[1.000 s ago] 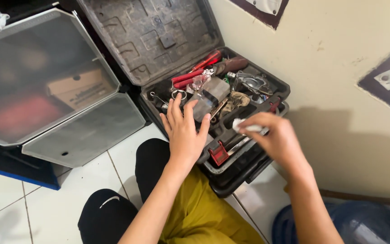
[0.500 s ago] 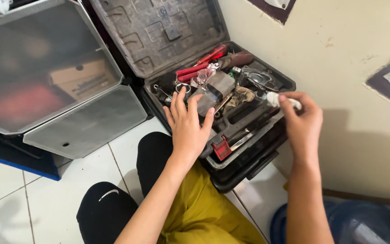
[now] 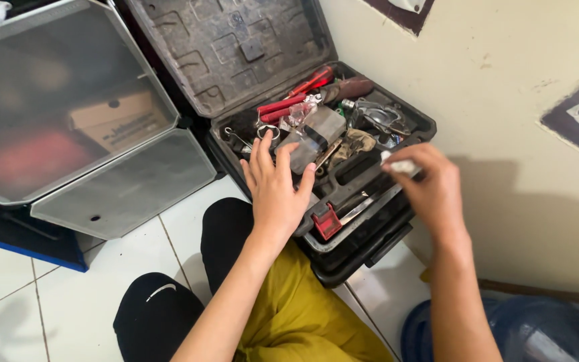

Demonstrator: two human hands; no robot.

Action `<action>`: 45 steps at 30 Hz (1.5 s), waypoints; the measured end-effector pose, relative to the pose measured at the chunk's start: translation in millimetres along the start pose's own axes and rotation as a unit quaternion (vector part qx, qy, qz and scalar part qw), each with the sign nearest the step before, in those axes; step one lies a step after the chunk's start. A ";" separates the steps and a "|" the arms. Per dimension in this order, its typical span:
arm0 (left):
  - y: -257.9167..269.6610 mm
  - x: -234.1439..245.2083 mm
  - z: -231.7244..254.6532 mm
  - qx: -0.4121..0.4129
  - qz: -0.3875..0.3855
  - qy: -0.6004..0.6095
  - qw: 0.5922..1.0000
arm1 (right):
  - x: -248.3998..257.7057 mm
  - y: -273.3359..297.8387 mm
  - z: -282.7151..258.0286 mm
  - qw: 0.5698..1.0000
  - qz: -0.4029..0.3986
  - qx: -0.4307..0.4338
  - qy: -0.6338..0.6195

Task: Organizing various mechanical tools and small motorcycle parts into a portable toolbox.

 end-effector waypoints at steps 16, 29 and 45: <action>-2.1 1.2 0.3 -0.003 0.002 0.001 1.000 | 31.6 -60.9 98.5 0.970 0.140 -0.139 0.140; -4.1 2.3 1.3 -0.009 -0.007 -0.002 1.000 | 17.2 -108.2 105.5 0.945 0.048 -0.165 0.279; 0.0 4.4 2.4 -0.009 -0.005 0.008 1.000 | 47.1 -91.6 111.6 0.913 0.022 -0.226 0.340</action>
Point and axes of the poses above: each hand's wrist, its own y-axis away from the middle knuckle, its own x-axis out of the back of the hand, z = x × y, the point moved 7 cm from there along -y, towards the middle knuckle, and after that the axes turned 9 degrees about -x, right-handed, at the moved point
